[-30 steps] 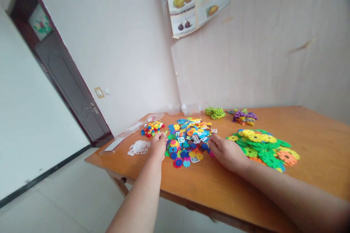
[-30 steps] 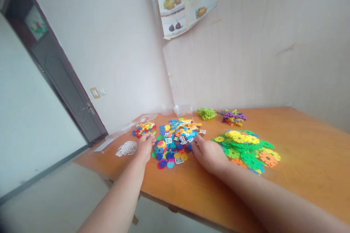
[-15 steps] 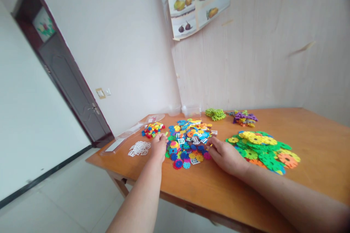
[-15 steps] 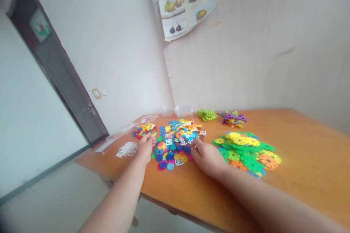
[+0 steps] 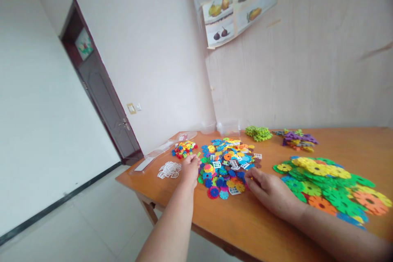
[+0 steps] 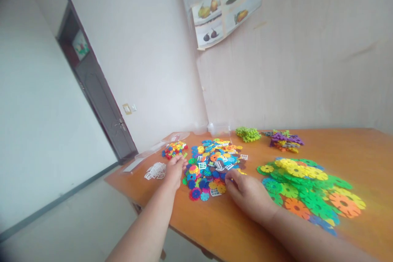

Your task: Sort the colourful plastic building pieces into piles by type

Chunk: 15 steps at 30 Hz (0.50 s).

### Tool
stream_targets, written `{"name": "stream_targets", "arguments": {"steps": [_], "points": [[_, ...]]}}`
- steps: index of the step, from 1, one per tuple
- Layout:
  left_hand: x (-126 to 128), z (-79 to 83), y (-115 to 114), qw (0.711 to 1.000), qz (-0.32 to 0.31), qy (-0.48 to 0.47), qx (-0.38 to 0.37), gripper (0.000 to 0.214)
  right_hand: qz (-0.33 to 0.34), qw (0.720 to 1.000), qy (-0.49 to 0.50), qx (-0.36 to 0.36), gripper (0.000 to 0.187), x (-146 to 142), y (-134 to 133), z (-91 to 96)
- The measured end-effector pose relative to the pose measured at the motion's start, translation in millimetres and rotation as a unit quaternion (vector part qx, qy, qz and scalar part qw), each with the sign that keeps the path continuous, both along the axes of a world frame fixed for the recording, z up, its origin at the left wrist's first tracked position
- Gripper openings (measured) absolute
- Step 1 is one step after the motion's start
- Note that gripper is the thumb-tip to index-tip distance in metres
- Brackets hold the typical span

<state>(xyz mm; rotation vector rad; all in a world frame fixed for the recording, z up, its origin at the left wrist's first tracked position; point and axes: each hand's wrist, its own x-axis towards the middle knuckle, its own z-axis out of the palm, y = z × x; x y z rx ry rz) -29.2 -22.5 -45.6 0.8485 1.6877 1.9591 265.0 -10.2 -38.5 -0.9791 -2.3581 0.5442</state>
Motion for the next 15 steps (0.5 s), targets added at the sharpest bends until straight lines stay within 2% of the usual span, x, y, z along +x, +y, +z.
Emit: {"name": "stream_targets", "arguments": {"steps": [6,9,12,15], "points": [[-3,6.7,-5,0.992,0.003,-0.118,0.033,0.022,0.019,1.000,0.008,-0.015,0.027,0,3,-3.4],[-13,12.1,-7,0.989,0.001,-0.135,0.053,0.022,0.024,0.999,0.010,-0.022,0.028,1,3,-3.2],[-34,19.3,-9,0.996,0.022,-0.082,0.032,0.025,0.026,0.999,0.014,-0.029,0.029,0,3,-2.4],[-66,28.6,-11,0.995,0.062,0.076,-0.029,0.028,0.027,0.999,0.016,-0.040,0.030,0,3,-2.5]]}}
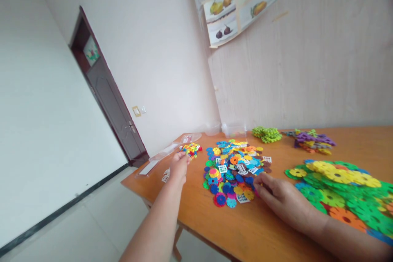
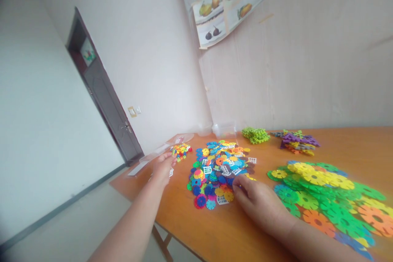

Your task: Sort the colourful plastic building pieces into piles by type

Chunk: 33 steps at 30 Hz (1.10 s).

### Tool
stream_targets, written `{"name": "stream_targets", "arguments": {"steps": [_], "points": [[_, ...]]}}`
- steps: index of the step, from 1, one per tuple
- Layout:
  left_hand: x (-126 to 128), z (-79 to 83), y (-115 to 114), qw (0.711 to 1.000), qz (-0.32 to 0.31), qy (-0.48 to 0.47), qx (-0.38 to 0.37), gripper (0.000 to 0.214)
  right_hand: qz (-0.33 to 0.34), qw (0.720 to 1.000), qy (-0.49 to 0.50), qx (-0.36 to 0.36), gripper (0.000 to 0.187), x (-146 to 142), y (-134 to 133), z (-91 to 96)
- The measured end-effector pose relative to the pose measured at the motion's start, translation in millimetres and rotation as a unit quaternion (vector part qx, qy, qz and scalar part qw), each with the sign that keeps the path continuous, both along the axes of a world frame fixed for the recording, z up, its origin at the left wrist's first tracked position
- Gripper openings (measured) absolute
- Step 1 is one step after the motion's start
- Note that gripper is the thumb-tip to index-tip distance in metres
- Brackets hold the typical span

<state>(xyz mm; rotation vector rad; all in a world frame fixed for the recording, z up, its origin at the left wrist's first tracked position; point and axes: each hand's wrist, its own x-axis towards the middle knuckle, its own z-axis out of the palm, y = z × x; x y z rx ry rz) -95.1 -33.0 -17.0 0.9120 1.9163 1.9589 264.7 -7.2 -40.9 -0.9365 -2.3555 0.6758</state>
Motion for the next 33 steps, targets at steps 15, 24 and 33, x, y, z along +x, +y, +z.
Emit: {"name": "stream_targets", "arguments": {"steps": [15,24,33], "points": [[-97,12.6,5,0.935,0.038,0.289,-0.200,0.006,0.010,1.000,0.009,-0.026,0.031,0,2,-4.2],[-96,4.0,21,0.922,0.025,0.317,-0.222,0.001,0.015,0.999,0.013,-0.031,0.032,0,2,-1.1],[-91,1.5,27,0.914,0.010,0.330,-0.235,0.002,0.011,0.999,0.025,-0.036,0.029,-1,2,-3.0]]}}
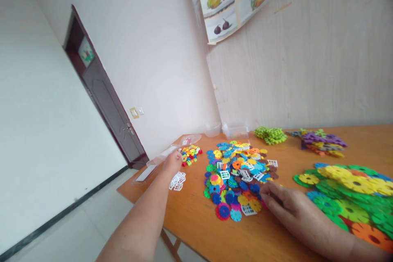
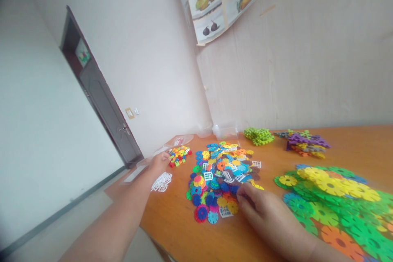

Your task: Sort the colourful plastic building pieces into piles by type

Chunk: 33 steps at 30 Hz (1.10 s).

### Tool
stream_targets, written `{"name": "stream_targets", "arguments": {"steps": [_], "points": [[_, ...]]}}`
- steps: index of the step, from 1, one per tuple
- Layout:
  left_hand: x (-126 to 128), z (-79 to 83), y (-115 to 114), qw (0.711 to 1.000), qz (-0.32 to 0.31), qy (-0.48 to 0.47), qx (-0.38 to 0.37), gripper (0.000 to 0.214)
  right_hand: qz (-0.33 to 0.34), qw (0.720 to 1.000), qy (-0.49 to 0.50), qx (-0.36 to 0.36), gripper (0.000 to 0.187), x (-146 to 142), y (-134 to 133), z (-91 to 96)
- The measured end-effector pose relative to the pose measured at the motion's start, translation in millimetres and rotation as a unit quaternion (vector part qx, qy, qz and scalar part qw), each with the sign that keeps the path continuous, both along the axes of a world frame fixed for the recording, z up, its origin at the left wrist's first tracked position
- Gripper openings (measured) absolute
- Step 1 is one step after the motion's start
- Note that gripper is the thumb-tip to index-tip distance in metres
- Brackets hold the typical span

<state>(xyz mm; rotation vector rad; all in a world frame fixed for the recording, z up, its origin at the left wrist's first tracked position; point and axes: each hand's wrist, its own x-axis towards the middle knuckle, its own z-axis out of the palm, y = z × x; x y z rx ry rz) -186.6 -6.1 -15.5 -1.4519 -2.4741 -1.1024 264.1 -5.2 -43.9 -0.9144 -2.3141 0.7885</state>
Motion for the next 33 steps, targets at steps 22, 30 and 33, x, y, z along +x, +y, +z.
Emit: {"name": "stream_targets", "arguments": {"steps": [22,30,33], "points": [[15,-5.0,6,0.998,0.021,0.042,-0.041,0.006,0.001,1.000,-0.004,-0.020,0.031,0,-1,0.6],[15,-5.4,5,0.998,0.019,0.043,-0.031,0.008,-0.003,1.000,-0.005,-0.014,0.030,0,-1,1.2],[17,-2.6,6,0.998,0.012,0.049,-0.023,0.008,-0.005,1.000,-0.009,-0.012,0.029,0,-1,2.5]]}}
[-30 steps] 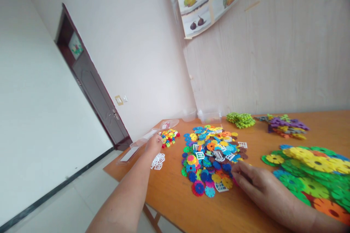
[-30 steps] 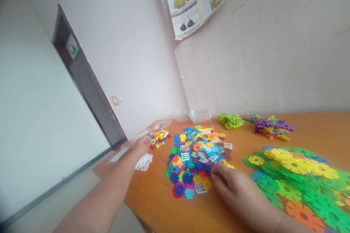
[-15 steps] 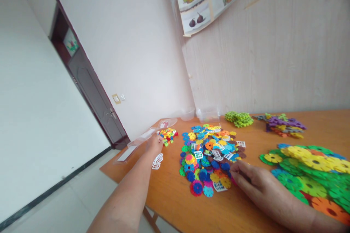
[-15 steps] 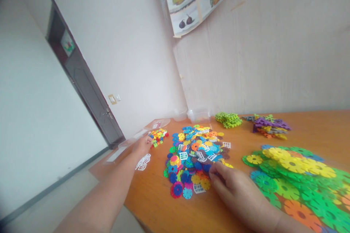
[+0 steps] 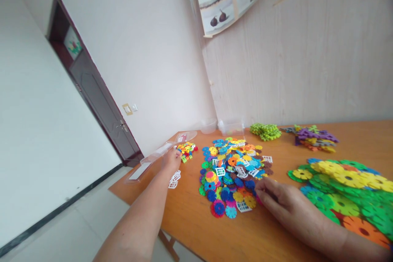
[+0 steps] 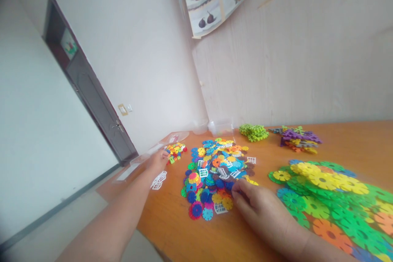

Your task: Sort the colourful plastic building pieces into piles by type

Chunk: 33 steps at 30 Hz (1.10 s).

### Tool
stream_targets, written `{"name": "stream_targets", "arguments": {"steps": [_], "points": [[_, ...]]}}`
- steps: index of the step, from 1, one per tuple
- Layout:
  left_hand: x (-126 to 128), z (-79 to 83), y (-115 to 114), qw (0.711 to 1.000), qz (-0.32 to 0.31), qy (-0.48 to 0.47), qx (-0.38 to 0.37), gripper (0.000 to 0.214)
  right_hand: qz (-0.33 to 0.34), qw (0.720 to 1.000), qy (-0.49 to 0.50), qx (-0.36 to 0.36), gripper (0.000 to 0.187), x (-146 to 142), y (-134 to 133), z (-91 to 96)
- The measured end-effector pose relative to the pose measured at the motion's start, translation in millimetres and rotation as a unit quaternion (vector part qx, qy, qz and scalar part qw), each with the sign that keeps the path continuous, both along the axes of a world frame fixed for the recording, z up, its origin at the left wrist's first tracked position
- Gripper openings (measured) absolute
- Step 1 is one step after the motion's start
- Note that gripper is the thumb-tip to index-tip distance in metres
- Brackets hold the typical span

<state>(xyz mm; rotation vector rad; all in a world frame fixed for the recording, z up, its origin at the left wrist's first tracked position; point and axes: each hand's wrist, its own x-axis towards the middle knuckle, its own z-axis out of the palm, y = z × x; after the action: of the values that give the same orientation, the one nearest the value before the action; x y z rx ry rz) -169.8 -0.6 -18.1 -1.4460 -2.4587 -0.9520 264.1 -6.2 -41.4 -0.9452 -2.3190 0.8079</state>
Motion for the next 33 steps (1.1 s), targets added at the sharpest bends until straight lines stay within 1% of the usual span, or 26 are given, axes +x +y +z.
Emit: {"name": "stream_targets", "arguments": {"steps": [4,6,9,12,16,19,23,26,30,33], "points": [[13,5.3,5,0.998,-0.049,0.001,0.032,0.008,-0.001,1.000,-0.003,0.009,0.028,0,-1,2.1],[26,6.9,9,0.995,-0.083,-0.002,0.055,0.009,0.001,1.000,-0.001,0.012,0.026,0,-1,2.9],[53,6.8,15,0.987,-0.143,-0.012,0.073,0.013,0.002,1.000,-0.001,0.015,0.026,0,-2,4.8],[85,5.3,16,0.977,-0.200,-0.033,0.059,0.014,-0.002,1.000,-0.007,0.021,0.026,0,-3,7.4],[124,5.5,12,0.967,-0.248,-0.059,0.008,0.017,0.000,1.000,-0.012,0.022,0.025,1,-5,10.1],[147,8.0,7,0.970,-0.243,-0.023,-0.021,0.023,0.002,1.000,-0.019,0.019,0.024,0,-5,10.2],[167,9.1,6,0.981,-0.188,0.033,-0.020,0.021,0.005,1.000,-0.022,0.018,0.024,-1,-4,8.2],[172,7.0,8,0.984,-0.166,0.054,-0.019,0.015,0.006,1.000,-0.025,0.015,0.025,-1,-3,6.6],[172,6.1,10,0.984,-0.168,0.062,-0.008,0.012,0.007,1.000,-0.025,0.015,0.026,-2,-2,4.5],[172,8.3,9,0.983,-0.166,0.076,-0.023,0.013,0.008,1.000,-0.024,0.017,0.027,-2,-1,2.9]]}}
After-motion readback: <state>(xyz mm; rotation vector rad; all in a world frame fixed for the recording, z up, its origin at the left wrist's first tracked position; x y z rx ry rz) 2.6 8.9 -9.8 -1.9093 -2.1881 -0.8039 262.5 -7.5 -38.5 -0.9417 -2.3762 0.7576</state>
